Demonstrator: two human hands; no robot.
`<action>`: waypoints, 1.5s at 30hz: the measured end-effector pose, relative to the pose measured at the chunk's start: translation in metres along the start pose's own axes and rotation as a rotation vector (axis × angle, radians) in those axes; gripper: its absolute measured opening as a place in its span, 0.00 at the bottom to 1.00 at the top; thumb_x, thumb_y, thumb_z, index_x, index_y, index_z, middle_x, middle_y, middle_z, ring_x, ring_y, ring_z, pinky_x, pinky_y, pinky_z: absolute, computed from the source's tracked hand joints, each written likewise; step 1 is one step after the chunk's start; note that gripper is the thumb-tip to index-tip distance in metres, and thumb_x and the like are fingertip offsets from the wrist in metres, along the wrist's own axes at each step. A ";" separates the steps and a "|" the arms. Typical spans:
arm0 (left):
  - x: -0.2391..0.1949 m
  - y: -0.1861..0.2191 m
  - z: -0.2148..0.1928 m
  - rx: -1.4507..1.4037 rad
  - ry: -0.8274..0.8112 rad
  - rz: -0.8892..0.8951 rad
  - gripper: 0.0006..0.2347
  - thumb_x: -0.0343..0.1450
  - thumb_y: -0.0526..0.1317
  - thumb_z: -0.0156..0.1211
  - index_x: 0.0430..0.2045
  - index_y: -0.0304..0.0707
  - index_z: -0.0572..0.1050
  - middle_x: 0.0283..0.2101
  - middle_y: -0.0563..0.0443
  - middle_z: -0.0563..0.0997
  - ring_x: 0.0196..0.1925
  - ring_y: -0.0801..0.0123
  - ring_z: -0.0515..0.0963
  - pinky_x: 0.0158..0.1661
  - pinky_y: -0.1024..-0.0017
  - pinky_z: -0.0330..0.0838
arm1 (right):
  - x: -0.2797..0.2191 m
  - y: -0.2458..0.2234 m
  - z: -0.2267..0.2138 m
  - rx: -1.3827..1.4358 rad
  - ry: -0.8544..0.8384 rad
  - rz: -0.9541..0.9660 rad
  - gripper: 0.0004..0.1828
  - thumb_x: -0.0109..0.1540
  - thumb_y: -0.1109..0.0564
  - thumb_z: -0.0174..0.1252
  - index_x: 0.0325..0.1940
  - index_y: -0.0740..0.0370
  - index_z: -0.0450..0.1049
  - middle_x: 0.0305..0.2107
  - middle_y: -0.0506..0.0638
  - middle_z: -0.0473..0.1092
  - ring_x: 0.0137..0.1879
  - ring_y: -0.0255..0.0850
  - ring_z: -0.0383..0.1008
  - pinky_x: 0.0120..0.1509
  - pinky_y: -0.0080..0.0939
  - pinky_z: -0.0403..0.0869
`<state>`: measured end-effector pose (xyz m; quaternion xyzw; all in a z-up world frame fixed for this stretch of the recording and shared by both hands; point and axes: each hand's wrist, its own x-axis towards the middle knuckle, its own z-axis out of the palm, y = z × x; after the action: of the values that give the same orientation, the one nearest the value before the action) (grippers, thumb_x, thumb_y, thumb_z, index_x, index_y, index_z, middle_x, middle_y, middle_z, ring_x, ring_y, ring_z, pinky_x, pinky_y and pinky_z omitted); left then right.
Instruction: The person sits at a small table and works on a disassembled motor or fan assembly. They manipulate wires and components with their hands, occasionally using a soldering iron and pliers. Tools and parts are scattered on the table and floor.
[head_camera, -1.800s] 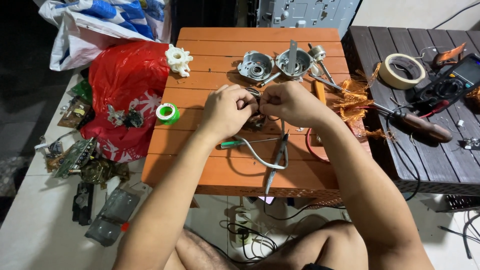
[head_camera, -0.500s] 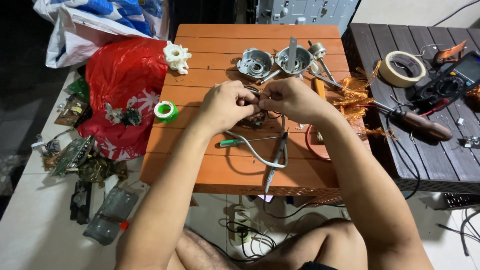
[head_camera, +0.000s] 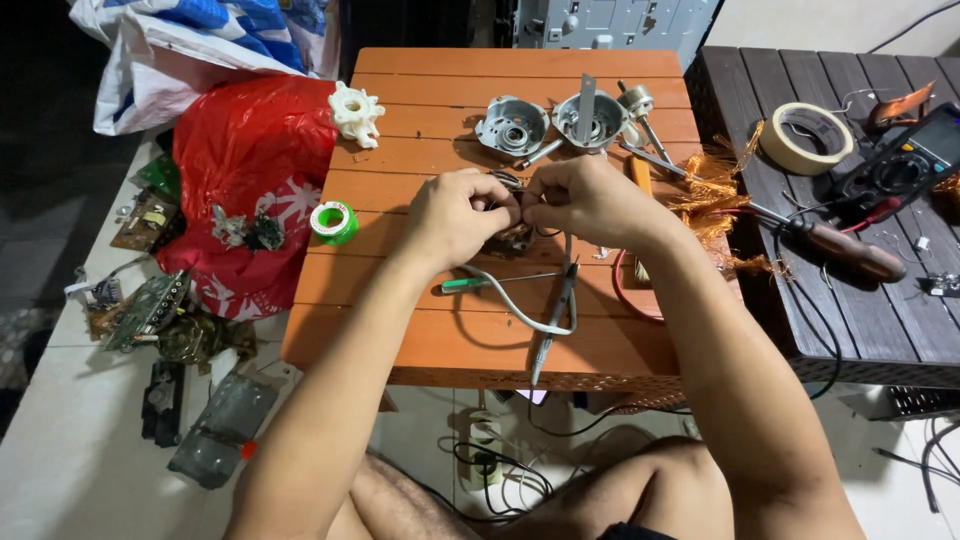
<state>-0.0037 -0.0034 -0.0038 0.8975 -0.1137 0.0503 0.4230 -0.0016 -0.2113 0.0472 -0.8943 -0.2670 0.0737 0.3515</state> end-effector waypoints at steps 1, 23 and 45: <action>-0.001 -0.001 0.002 0.000 -0.001 0.000 0.06 0.59 0.47 0.69 0.26 0.60 0.85 0.22 0.60 0.72 0.33 0.70 0.78 0.42 0.66 0.76 | 0.000 0.000 0.000 0.000 0.000 0.000 0.06 0.59 0.57 0.66 0.32 0.62 0.78 0.14 0.47 0.59 0.26 0.40 0.65 0.36 0.41 0.67; -0.002 -0.015 0.013 -0.112 0.228 0.475 0.05 0.64 0.38 0.70 0.29 0.54 0.84 0.19 0.55 0.67 0.28 0.64 0.76 0.38 0.68 0.75 | 0.001 0.005 0.003 0.216 -0.018 0.135 0.07 0.63 0.58 0.61 0.36 0.61 0.83 0.18 0.49 0.68 0.28 0.36 0.63 0.33 0.34 0.66; -0.001 -0.023 0.010 0.028 0.297 0.442 0.03 0.63 0.40 0.71 0.24 0.56 0.83 0.20 0.57 0.69 0.29 0.63 0.75 0.38 0.65 0.71 | -0.003 -0.011 -0.001 0.035 0.021 0.046 0.07 0.60 0.56 0.65 0.34 0.63 0.80 0.15 0.49 0.62 0.26 0.41 0.65 0.36 0.41 0.65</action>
<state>0.0011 0.0028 -0.0275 0.8396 -0.2427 0.2743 0.4012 -0.0084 -0.2071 0.0547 -0.8947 -0.2415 0.0771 0.3679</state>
